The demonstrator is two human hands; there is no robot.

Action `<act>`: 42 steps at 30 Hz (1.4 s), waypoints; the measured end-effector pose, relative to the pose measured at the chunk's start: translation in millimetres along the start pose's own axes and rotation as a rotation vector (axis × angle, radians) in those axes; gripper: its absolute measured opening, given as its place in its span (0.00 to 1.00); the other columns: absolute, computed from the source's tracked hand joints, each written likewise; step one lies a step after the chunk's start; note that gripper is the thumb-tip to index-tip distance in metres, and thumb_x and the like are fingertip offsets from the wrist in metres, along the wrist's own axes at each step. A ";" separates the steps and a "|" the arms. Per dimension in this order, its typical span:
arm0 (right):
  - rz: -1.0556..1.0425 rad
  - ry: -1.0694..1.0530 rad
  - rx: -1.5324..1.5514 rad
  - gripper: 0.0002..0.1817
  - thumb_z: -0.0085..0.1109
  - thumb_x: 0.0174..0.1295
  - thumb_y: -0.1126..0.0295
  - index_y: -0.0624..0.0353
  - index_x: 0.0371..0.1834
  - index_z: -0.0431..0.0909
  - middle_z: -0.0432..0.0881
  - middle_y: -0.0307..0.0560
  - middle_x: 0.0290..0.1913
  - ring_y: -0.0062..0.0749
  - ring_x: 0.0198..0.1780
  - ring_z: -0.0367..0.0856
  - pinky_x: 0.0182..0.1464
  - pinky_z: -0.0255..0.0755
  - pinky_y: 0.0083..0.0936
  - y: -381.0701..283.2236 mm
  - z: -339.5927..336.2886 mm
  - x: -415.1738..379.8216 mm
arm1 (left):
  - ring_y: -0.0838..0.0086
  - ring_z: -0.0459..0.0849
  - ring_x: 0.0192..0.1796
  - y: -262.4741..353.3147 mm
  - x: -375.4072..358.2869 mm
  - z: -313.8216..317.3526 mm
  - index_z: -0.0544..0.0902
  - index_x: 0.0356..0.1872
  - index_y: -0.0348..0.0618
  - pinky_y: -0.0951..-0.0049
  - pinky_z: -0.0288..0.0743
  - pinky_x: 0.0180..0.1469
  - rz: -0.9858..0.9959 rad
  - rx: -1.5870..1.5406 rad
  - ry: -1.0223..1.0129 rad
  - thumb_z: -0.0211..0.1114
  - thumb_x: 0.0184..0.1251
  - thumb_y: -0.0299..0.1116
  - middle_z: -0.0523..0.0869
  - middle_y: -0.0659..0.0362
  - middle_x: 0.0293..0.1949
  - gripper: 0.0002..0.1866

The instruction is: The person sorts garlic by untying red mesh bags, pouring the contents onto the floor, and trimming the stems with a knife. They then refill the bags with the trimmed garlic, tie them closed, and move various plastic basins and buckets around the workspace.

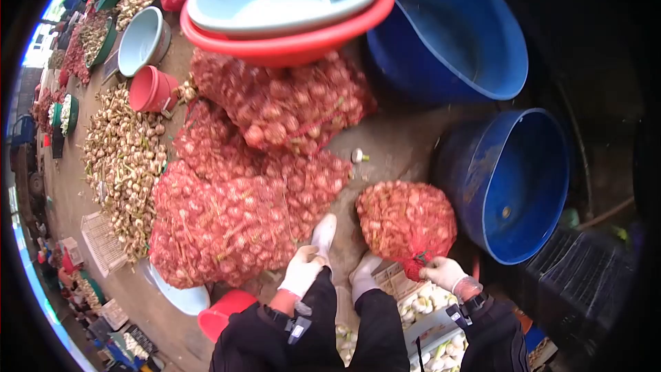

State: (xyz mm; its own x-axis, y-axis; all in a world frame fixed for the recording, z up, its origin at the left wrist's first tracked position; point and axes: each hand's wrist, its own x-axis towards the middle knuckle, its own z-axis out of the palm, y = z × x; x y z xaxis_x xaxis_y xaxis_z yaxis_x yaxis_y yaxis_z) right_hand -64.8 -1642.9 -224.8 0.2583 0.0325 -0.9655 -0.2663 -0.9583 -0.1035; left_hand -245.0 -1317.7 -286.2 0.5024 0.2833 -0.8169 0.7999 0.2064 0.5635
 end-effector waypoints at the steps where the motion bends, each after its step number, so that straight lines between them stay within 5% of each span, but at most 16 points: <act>1: -0.111 0.141 -0.028 0.25 0.64 0.51 0.50 0.61 0.43 0.82 0.85 0.51 0.35 0.37 0.37 0.84 0.45 0.75 0.30 -36.9 -19.7 -14.3 | 0.64 0.81 0.53 29.5 -7.5 -17.0 0.72 0.56 0.30 0.70 0.73 0.56 0.026 0.054 0.043 0.64 0.59 0.30 0.82 0.46 0.49 0.24; 3: -0.131 0.221 0.159 0.24 0.64 0.52 0.52 0.64 0.41 0.82 0.84 0.48 0.31 0.31 0.32 0.82 0.39 0.75 0.28 -89.1 -49.8 -12.1 | 0.66 0.81 0.52 28.0 -1.2 -45.2 0.72 0.56 0.29 0.70 0.74 0.55 0.009 -0.210 0.041 0.63 0.59 0.29 0.82 0.47 0.48 0.24; 8: -0.380 0.279 0.380 0.24 0.61 0.56 0.53 0.67 0.42 0.80 0.81 0.45 0.28 0.27 0.29 0.79 0.32 0.74 0.25 -217.8 -114.5 -22.3 | 0.69 0.82 0.48 97.5 -20.2 -92.2 0.73 0.54 0.29 0.73 0.76 0.49 0.078 -0.192 0.117 0.63 0.62 0.28 0.83 0.49 0.46 0.21; 13: -0.533 0.287 0.499 0.22 0.60 0.59 0.54 0.65 0.43 0.79 0.78 0.40 0.27 0.25 0.27 0.76 0.30 0.72 0.24 -293.3 -148.2 -36.7 | 0.78 0.78 0.28 102.4 5.2 -124.7 0.74 0.53 0.33 0.78 0.75 0.30 0.173 -0.437 0.031 0.59 0.63 0.27 0.80 0.57 0.34 0.18; 16: -0.547 0.026 0.896 0.12 0.59 0.63 0.61 0.58 0.32 0.73 0.69 0.33 0.22 0.17 0.22 0.65 0.25 0.65 0.19 -331.2 -165.7 -42.6 | 0.73 0.80 0.28 175.3 -3.3 -128.3 0.71 0.55 0.36 0.75 0.76 0.30 0.116 -0.602 0.098 0.57 0.63 0.29 0.80 0.55 0.35 0.19; 22: -0.464 -0.051 1.099 0.13 0.61 0.61 0.61 0.52 0.27 0.68 0.65 0.33 0.20 0.17 0.17 0.61 0.19 0.56 0.21 -384.7 -215.9 4.2 | 0.74 0.82 0.31 292.6 22.2 -143.5 0.73 0.56 0.38 0.73 0.79 0.34 0.252 -0.806 0.163 0.62 0.63 0.34 0.82 0.57 0.37 0.21; 23: -0.354 0.180 1.107 0.12 0.60 0.62 0.60 0.52 0.31 0.69 0.67 0.35 0.22 0.21 0.18 0.64 0.20 0.61 0.24 -403.8 -222.9 11.3 | 0.74 0.82 0.31 305.4 34.6 -145.8 0.71 0.58 0.39 0.74 0.79 0.33 0.280 -0.823 0.160 0.61 0.63 0.33 0.82 0.56 0.38 0.22; 25: -0.463 -0.079 1.160 0.15 0.60 0.63 0.57 0.55 0.42 0.73 0.74 0.40 0.29 0.28 0.25 0.73 0.26 0.71 0.29 -405.2 -259.2 96.9 | 0.65 0.81 0.40 326.9 63.0 -146.8 0.69 0.60 0.44 0.62 0.77 0.42 0.288 -0.816 0.198 0.63 0.63 0.38 0.79 0.54 0.45 0.25; 27: -0.471 0.028 1.274 0.22 0.60 0.63 0.54 0.55 0.54 0.73 0.80 0.46 0.42 0.34 0.39 0.79 0.38 0.77 0.33 -432.0 -281.8 117.2 | 0.63 0.80 0.46 352.4 94.0 -140.1 0.68 0.61 0.47 0.59 0.76 0.46 0.260 -0.877 0.241 0.63 0.63 0.41 0.77 0.53 0.50 0.27; 29: -0.376 -0.171 1.242 0.25 0.58 0.64 0.60 0.58 0.62 0.68 0.75 0.48 0.60 0.42 0.60 0.74 0.59 0.72 0.40 -441.8 -302.5 107.1 | 0.56 0.72 0.61 387.7 114.6 -127.4 0.65 0.63 0.53 0.52 0.71 0.55 0.210 -0.974 0.172 0.63 0.63 0.48 0.70 0.53 0.62 0.30; 31: -1.163 0.424 -0.257 0.25 0.56 0.64 0.69 0.62 0.64 0.65 0.74 0.49 0.61 0.42 0.63 0.72 0.64 0.68 0.36 -429.6 -310.3 107.0 | 0.58 0.72 0.63 401.8 137.5 -109.3 0.62 0.67 0.51 0.47 0.69 0.59 0.220 -1.130 0.139 0.63 0.66 0.43 0.71 0.54 0.63 0.31; 33: -1.116 0.066 0.203 0.21 0.53 0.63 0.74 0.64 0.60 0.69 0.76 0.51 0.57 0.38 0.61 0.73 0.63 0.69 0.32 -433.4 -315.8 136.8 | 0.62 0.72 0.64 407.1 157.1 -92.8 0.67 0.64 0.47 0.52 0.71 0.61 0.331 -1.311 0.154 0.61 0.66 0.29 0.73 0.55 0.62 0.25; 34: -1.133 0.182 0.054 0.17 0.54 0.63 0.73 0.66 0.54 0.73 0.80 0.50 0.51 0.38 0.54 0.79 0.58 0.73 0.31 -455.0 -325.6 75.8 | 0.64 0.74 0.61 396.2 169.8 -86.4 0.68 0.63 0.46 0.53 0.72 0.60 0.333 -1.252 0.221 0.61 0.66 0.29 0.75 0.56 0.59 0.24; 36: -0.635 -0.101 1.029 0.11 0.56 0.61 0.72 0.68 0.44 0.78 0.83 0.51 0.41 0.36 0.42 0.83 0.44 0.78 0.28 -463.0 -344.3 75.4 | 0.65 0.76 0.57 418.8 155.7 -69.3 0.69 0.62 0.43 0.57 0.73 0.58 0.385 -1.266 0.292 0.60 0.63 0.26 0.77 0.56 0.55 0.25; 40: -0.807 0.014 0.729 0.18 0.52 0.64 0.69 0.72 0.52 0.75 0.81 0.51 0.49 0.36 0.52 0.80 0.56 0.73 0.30 -416.8 -397.9 18.7 | 0.68 0.79 0.52 452.5 126.0 1.4 0.70 0.60 0.40 0.64 0.74 0.57 0.442 -1.281 0.371 0.61 0.59 0.22 0.80 0.58 0.49 0.26; 42: -0.704 -0.034 1.013 0.21 0.51 0.64 0.68 0.70 0.57 0.71 0.76 0.52 0.56 0.39 0.58 0.76 0.61 0.70 0.34 -359.6 -431.6 25.4 | 0.71 0.79 0.52 477.2 119.6 30.5 0.69 0.60 0.39 0.68 0.74 0.56 0.438 -1.147 0.367 0.63 0.58 0.22 0.81 0.59 0.49 0.26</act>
State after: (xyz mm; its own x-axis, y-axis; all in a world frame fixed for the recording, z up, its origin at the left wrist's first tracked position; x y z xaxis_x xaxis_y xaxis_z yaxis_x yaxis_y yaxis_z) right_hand 438.3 -1420.0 -109.0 0.6167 0.4741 -0.6284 -0.6819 -0.0770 -0.7274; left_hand 206.8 -1213.9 -118.7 0.3848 0.7344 -0.5591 -0.2400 0.6645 0.7077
